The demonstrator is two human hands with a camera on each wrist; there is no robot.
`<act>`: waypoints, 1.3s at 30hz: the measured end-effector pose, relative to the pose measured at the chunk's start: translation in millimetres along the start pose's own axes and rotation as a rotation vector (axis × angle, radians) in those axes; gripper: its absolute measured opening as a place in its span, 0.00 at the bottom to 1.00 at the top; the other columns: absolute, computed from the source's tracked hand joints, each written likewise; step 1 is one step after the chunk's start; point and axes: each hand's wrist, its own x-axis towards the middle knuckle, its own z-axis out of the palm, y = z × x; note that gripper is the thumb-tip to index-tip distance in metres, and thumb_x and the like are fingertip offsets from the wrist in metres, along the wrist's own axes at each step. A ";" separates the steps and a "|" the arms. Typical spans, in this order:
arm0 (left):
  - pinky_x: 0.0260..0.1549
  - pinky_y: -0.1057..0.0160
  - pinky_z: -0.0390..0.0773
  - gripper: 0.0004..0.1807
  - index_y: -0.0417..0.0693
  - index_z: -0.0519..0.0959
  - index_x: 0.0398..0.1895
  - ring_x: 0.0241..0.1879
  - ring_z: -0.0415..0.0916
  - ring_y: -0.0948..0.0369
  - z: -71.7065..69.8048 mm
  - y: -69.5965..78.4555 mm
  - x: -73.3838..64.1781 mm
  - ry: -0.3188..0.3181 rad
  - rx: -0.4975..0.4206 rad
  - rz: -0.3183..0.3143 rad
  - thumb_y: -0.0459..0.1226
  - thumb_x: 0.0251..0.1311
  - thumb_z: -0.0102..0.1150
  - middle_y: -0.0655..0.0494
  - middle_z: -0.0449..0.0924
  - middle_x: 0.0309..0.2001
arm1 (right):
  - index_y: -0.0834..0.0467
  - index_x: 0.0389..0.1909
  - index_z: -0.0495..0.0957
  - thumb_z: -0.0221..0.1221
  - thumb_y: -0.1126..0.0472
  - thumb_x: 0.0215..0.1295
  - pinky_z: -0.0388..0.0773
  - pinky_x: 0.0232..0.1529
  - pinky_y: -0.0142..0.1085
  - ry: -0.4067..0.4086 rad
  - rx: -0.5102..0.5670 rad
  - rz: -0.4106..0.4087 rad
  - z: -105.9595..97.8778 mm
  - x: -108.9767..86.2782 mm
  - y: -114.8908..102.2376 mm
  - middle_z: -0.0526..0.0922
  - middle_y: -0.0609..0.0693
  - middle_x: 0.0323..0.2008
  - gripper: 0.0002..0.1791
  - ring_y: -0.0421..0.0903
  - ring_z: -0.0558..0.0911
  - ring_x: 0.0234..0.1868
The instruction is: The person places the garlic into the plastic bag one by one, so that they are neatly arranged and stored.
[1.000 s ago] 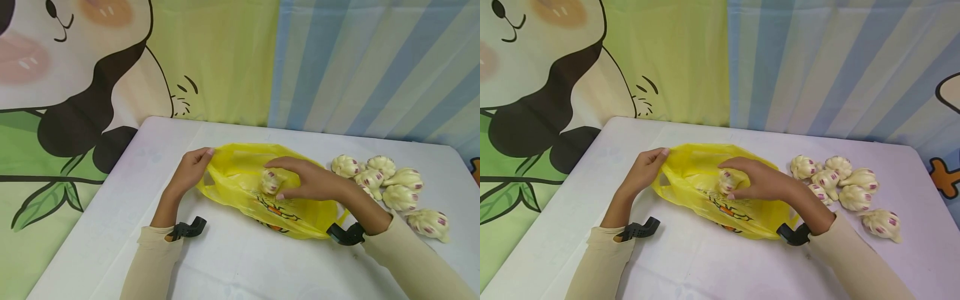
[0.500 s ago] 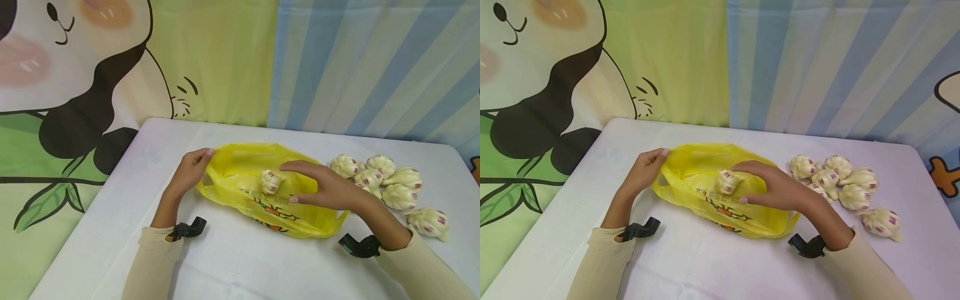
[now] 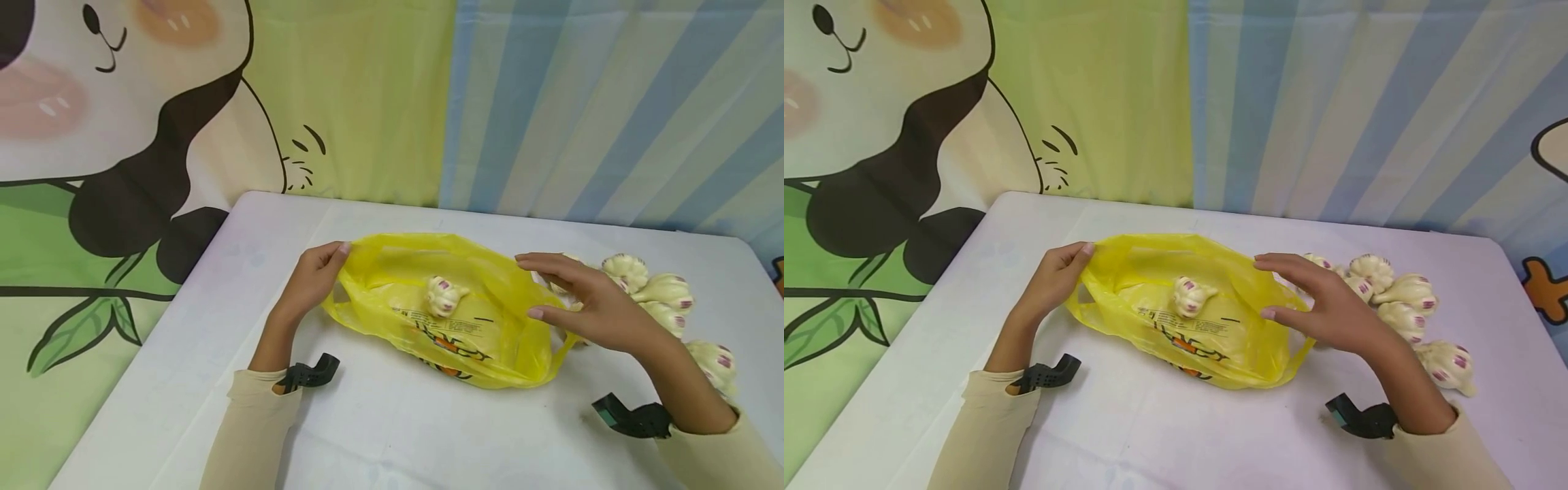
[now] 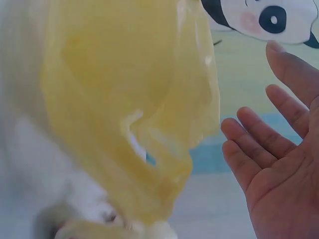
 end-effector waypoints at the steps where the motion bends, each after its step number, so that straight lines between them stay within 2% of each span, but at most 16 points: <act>1: 0.28 0.60 0.60 0.21 0.34 0.71 0.28 0.24 0.55 0.59 0.1 0.3 -0.3 0.001 -0.001 -0.002 0.42 0.76 0.43 0.54 0.55 0.20 | 0.59 0.67 0.69 0.66 0.76 0.56 0.62 0.60 0.24 0.012 0.008 0.000 -1.7 -2.9 1.0 0.67 0.53 0.66 0.36 0.35 0.64 0.66; 7: 0.25 0.61 0.58 0.21 0.36 0.70 0.27 0.22 0.52 0.59 0.9 0.3 -1.0 0.017 0.006 0.006 0.41 0.76 0.43 0.54 0.55 0.19 | 0.61 0.67 0.68 0.63 0.81 0.54 0.62 0.60 0.24 0.079 0.024 0.022 -10.7 -22.0 9.9 0.67 0.53 0.66 0.37 0.37 0.66 0.65; 11: 0.24 0.62 0.57 0.21 0.39 0.66 0.23 0.21 0.50 0.60 1.7 -0.4 -1.2 0.019 -0.003 0.007 0.41 0.76 0.43 0.54 0.54 0.19 | 0.64 0.65 0.69 0.63 0.83 0.53 0.63 0.59 0.22 0.140 0.022 0.058 -16.3 -36.0 18.2 0.68 0.52 0.65 0.36 0.37 0.68 0.64; 16: 0.24 0.61 0.58 0.21 0.38 0.68 0.24 0.21 0.52 0.59 1.9 -0.2 -1.3 0.023 -0.004 0.000 0.42 0.76 0.44 0.54 0.55 0.19 | 0.60 0.65 0.70 0.64 0.75 0.59 0.66 0.52 0.19 0.184 -0.009 0.223 -18.3 -53.1 25.8 0.68 0.46 0.65 0.32 0.28 0.68 0.61; 19: 0.26 0.60 0.60 0.20 0.36 0.72 0.28 0.22 0.53 0.59 1.7 0.3 -1.7 0.020 -0.006 -0.011 0.42 0.76 0.43 0.53 0.55 0.19 | 0.58 0.66 0.69 0.64 0.70 0.62 0.69 0.49 0.19 0.186 -0.017 0.294 -17.2 -61.4 29.6 0.68 0.43 0.65 0.30 0.24 0.67 0.59; 26: 0.31 0.58 0.63 0.20 0.34 0.76 0.35 0.24 0.57 0.57 2.1 -1.5 -0.8 0.015 -0.002 0.000 0.42 0.76 0.44 0.54 0.56 0.20 | 0.61 0.68 0.67 0.63 0.72 0.61 0.68 0.48 0.18 0.139 -0.009 0.253 -17.2 -72.2 45.3 0.68 0.42 0.65 0.33 0.24 0.67 0.59; 29: 0.29 0.59 0.62 0.20 0.34 0.75 0.33 0.24 0.56 0.57 2.5 -2.3 -0.6 0.018 -0.004 -0.003 0.42 0.76 0.44 0.54 0.56 0.20 | 0.60 0.68 0.67 0.63 0.72 0.62 0.67 0.49 0.18 0.115 -0.013 0.265 -17.9 -72.7 48.9 0.67 0.42 0.65 0.33 0.24 0.66 0.60; 34: 0.26 0.60 0.60 0.20 0.35 0.73 0.29 0.23 0.54 0.58 3.5 -3.4 0.1 0.016 -0.007 0.004 0.42 0.76 0.44 0.54 0.55 0.20 | 0.59 0.68 0.67 0.64 0.70 0.62 0.67 0.49 0.17 0.109 -0.018 0.289 -17.3 -73.2 53.2 0.68 0.48 0.65 0.33 0.25 0.67 0.59; 39: 0.28 0.60 0.61 0.20 0.35 0.74 0.31 0.24 0.56 0.57 3.5 -4.2 1.9 0.018 0.002 0.000 0.42 0.76 0.44 0.53 0.57 0.20 | 0.60 0.68 0.67 0.64 0.72 0.60 0.64 0.51 0.16 0.122 -0.001 0.270 -16.0 -73.7 56.9 0.68 0.45 0.65 0.33 0.26 0.66 0.60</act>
